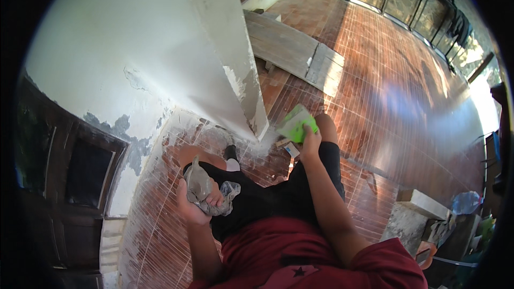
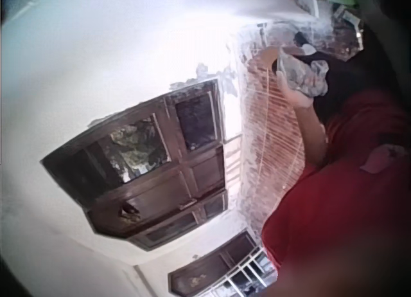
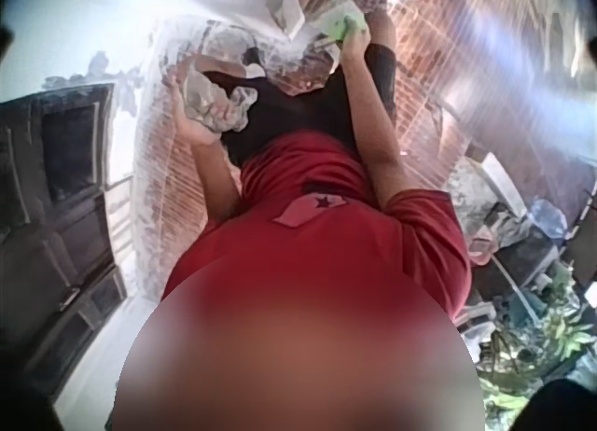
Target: The person sits on a tiled floor and uses a green plastic trowel to apply and smooth plaster onto a white wall. They repeatedly scoop plaster from a cloth in their left hand and spread it on the wall surface.
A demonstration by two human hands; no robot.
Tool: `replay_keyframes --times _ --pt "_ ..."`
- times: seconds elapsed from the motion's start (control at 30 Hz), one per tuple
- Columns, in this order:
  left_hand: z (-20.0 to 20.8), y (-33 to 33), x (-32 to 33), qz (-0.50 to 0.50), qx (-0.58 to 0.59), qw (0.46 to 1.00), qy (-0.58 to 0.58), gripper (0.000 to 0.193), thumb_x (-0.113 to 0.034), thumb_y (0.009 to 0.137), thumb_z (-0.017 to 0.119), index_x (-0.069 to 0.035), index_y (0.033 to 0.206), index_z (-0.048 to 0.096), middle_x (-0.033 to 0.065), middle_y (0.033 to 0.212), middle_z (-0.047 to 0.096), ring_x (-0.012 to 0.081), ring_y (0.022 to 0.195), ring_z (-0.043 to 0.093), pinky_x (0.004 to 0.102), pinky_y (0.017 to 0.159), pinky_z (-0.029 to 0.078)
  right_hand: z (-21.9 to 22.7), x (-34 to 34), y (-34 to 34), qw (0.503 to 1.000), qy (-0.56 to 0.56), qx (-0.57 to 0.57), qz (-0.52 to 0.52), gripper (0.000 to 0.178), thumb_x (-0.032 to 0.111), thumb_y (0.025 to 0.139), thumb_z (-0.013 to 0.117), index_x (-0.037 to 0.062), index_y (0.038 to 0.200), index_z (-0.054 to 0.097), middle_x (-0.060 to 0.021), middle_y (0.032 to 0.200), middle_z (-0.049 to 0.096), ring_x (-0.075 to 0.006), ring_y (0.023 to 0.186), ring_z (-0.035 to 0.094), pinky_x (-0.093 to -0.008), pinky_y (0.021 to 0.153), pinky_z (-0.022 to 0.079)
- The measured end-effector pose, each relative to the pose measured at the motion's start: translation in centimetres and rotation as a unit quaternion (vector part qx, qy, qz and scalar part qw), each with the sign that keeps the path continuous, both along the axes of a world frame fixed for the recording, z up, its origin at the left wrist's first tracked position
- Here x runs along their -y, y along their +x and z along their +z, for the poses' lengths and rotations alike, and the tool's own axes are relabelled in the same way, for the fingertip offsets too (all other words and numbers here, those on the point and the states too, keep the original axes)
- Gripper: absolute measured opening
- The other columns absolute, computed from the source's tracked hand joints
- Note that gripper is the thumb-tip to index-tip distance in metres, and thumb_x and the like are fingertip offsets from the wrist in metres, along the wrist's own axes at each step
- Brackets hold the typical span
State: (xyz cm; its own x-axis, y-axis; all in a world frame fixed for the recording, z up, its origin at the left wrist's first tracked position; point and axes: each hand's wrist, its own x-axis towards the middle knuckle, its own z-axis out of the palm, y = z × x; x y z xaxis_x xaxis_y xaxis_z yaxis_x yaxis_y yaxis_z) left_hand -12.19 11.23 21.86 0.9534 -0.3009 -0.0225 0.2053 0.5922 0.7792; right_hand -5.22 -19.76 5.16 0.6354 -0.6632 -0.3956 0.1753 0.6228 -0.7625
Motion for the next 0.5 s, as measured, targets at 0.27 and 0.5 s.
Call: replay_keyframes --times 0.27,0.5 --pt "-3.2 3.9 5.0 0.006 0.051 0.997 0.061 0.024 -0.030 0.100 0.046 -0.009 0.111 0.049 0.0020 0.073 0.043 0.0148 0.063 0.043 0.0323 0.060 0.042 -3.5 4.5 -0.4 0.986 -0.104 -0.103 0.076 0.023 0.010 0.086 0.060 -0.0030 0.105 0.062 -0.0074 0.086 0.065 -0.0163 0.076 0.064 -0.0308 0.070 0.050" --pt "-9.1 7.8 11.0 0.048 0.033 0.990 0.128 0.021 -0.022 0.096 0.054 -0.009 0.111 0.048 0.0046 0.078 0.046 0.0163 0.070 0.047 0.0342 0.068 0.042 -3.5 7.2 -0.5 0.991 0.104 -0.030 0.083 0.027 0.012 0.088 0.058 -0.0007 0.112 0.058 -0.0080 0.100 0.063 -0.0182 0.089 0.063 -0.0326 0.076 0.051"
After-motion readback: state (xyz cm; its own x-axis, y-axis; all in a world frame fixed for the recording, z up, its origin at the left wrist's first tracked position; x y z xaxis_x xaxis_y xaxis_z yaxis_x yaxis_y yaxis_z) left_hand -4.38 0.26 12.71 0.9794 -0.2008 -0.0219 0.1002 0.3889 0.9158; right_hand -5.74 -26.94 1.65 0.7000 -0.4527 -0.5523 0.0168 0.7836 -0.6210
